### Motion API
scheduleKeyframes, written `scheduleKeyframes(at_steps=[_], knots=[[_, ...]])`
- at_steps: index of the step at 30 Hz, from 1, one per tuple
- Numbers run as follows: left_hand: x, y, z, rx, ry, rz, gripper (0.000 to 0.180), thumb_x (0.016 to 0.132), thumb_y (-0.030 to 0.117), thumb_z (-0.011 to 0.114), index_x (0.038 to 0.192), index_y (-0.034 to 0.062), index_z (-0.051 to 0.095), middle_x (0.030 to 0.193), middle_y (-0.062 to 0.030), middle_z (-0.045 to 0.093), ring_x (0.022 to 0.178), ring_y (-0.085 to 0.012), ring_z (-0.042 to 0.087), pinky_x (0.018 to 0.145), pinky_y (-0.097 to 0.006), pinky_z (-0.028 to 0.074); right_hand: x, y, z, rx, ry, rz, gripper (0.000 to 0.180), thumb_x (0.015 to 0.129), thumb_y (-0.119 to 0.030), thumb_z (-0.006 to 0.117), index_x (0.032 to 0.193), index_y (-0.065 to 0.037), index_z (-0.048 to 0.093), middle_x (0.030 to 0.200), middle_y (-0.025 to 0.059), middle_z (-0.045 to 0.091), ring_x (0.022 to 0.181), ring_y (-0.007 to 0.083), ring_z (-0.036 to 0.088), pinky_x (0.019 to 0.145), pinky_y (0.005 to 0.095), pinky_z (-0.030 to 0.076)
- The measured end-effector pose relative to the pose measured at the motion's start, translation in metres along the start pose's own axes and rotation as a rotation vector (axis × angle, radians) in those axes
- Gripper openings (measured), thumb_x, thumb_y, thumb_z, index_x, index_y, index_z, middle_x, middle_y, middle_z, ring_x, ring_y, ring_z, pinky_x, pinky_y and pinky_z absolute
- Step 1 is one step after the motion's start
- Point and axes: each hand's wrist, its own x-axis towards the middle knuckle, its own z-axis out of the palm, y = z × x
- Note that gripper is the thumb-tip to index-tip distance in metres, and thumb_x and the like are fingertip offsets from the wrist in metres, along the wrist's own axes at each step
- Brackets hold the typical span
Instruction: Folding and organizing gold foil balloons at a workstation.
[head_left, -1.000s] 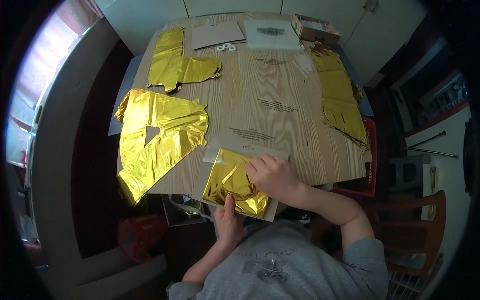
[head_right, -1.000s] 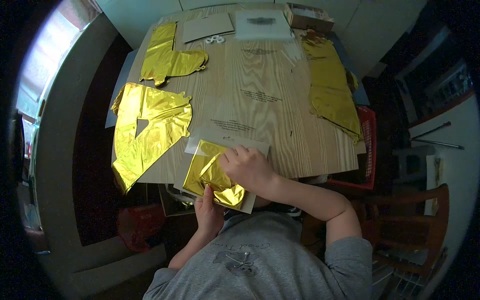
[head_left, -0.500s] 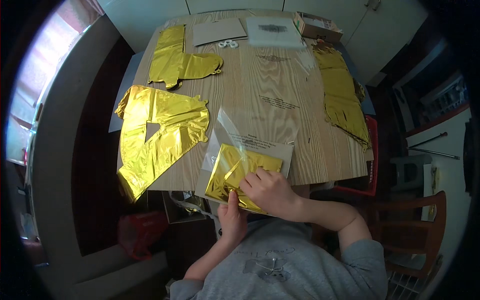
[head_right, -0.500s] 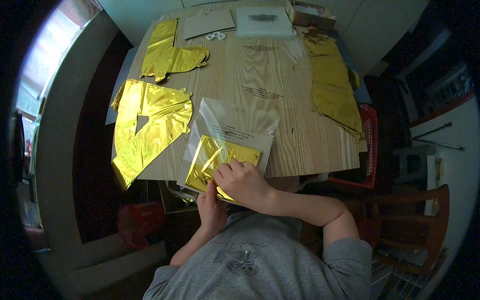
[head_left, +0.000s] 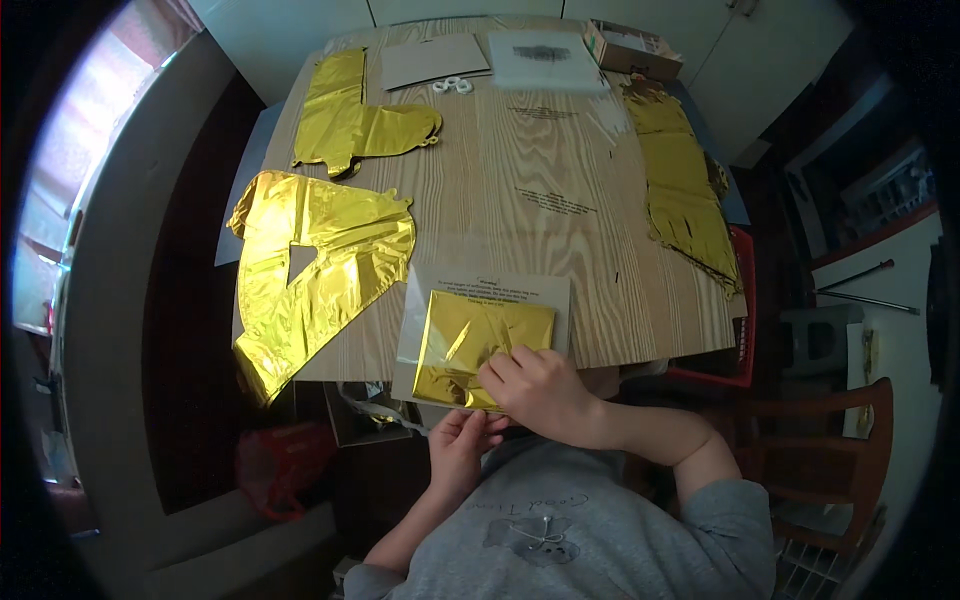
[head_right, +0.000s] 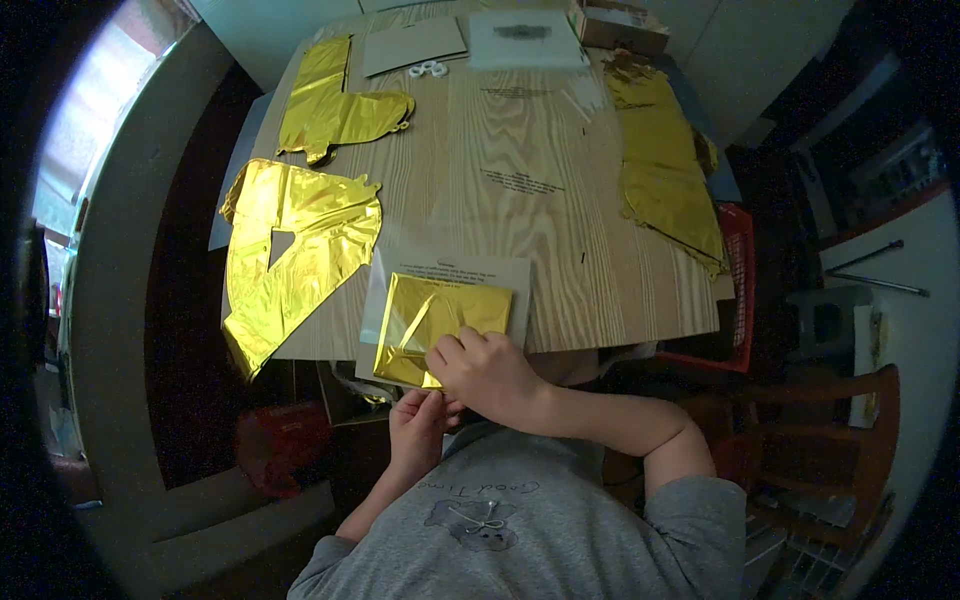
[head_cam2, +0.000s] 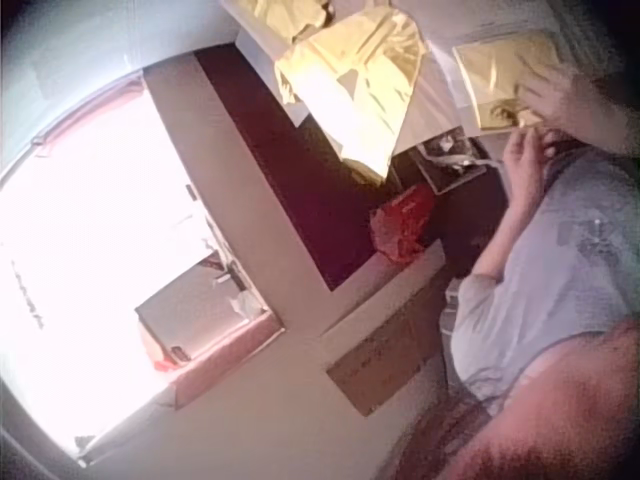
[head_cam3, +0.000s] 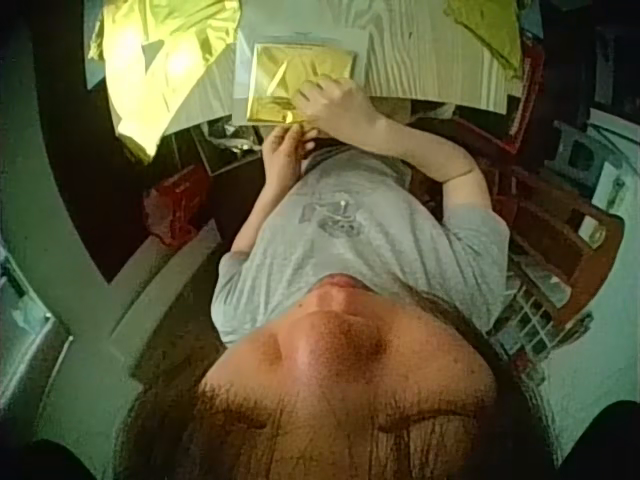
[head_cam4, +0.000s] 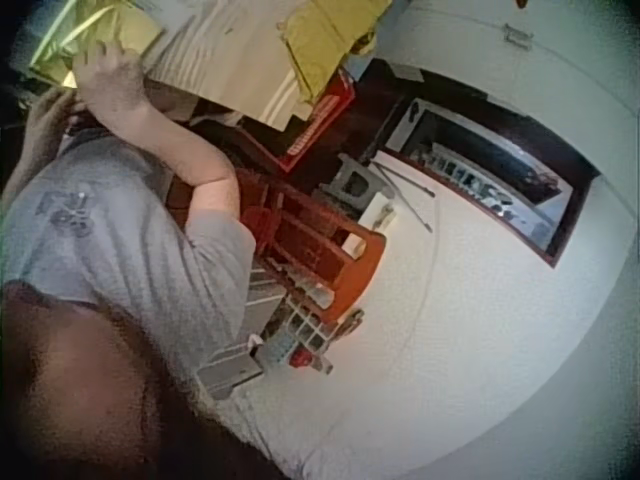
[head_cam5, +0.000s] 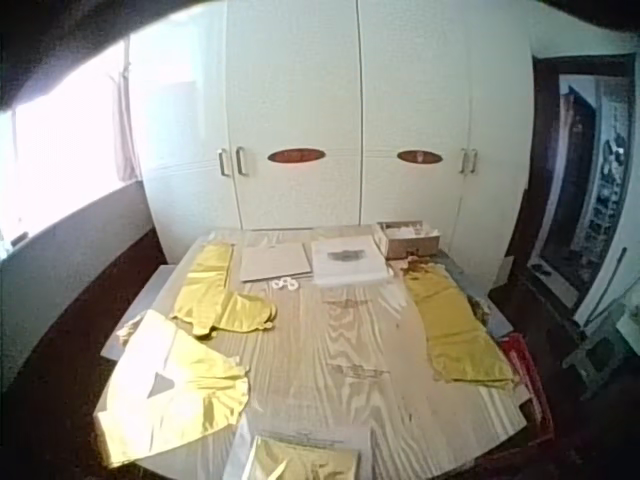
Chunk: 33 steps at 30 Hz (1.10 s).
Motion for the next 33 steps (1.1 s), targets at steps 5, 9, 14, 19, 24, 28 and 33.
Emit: scheduleKeyframes(at_steps=[5,9,14,19,24,28,33], knots=[[0.008,0.002,0.004,-0.012,-0.035,0.035,0.015,0.097,0.012,0.056,0.103,-0.0017,0.060,0.096,-0.0098,0.068,0.082,-0.0133,0.066,0.069,-0.022,0.052,-0.003,-0.003,-0.002,0.002,0.009,-0.004,0.015,0.069,-0.020,0.063,0.080,-0.010,0.059,0.072,0.0004,0.051,0.068,0.0148,0.056,0.055,0.0268,0.048],[0.014,-0.015,-0.007,0.124,-0.013,0.216,0.014,0.094,0.011,0.060,0.103,-0.0006,0.062,0.095,-0.0058,0.068,0.083,-0.0090,0.062,0.073,-0.021,0.047,-0.005,-0.002,-0.003,0.008,0.000,-0.004,0.015,0.071,-0.022,0.064,0.079,-0.011,0.058,0.073,0.0001,0.051,0.069,0.0145,0.056,0.056,0.0269,0.047],[0.012,-0.018,0.000,0.036,0.034,0.239,0.012,0.093,0.009,0.062,0.099,-0.0010,0.063,0.091,-0.0053,0.067,0.082,-0.0086,0.061,0.075,-0.022,0.048,-0.008,-0.002,-0.006,0.015,-0.005,-0.003,0.015,0.072,-0.023,0.064,0.078,-0.012,0.057,0.073,0.0000,0.051,0.069,0.0145,0.056,0.056,0.0270,0.047],[0.016,-0.019,0.006,0.064,0.087,0.262,0.010,0.091,0.007,0.064,0.094,-0.0023,0.062,0.086,-0.0076,0.068,0.077,-0.0100,0.063,0.073,-0.023,0.050,-0.012,-0.003,-0.006,0.025,-0.019,-0.013,0.015,0.073,-0.022,0.064,0.081,-0.011,0.058,0.075,0.0002,0.053,0.070,0.0148,0.057,0.057,0.0270,0.046],[0.023,-0.024,0.008,0.050,0.126,0.293,0.010,0.091,0.008,0.064,0.090,-0.0014,0.061,0.083,-0.0077,0.067,0.075,-0.0100,0.062,0.071,-0.024,0.050,-0.017,-0.001,-0.001,0.065,-0.015,0.026,0.013,0.075,-0.021,0.061,0.083,-0.012,0.059,0.081,0.0004,0.055,0.078,0.0157,0.056,0.066,0.0295,0.045],[0.023,-0.022,0.012,-0.089,0.095,0.214,0.017,0.097,0.014,0.056,0.091,-0.0016,0.061,0.088,-0.0084,0.067,0.078,-0.0115,0.062,0.073,-0.025,0.051,-0.018,0.000,-0.004,0.108,0.008,-0.004,0.020,0.077,-0.020,0.059,0.094,-0.010,0.061,0.091,0.0029,0.057,0.087,0.0184,0.055,0.079,0.0337,0.043],[0.024,-0.023,0.009,-0.169,0.012,0.210,0.021,0.100,0.019,0.051,0.097,0.0009,0.063,0.095,-0.0082,0.067,0.086,-0.0157,0.064,0.077,-0.030,0.051,-0.020,0.003,0.006,0.116,0.046,0.030,0.033,0.072,-0.022,0.066,0.102,-0.009,0.061,0.100,0.0046,0.057,0.097,0.0206,0.054,0.088,0.0354,0.041]])
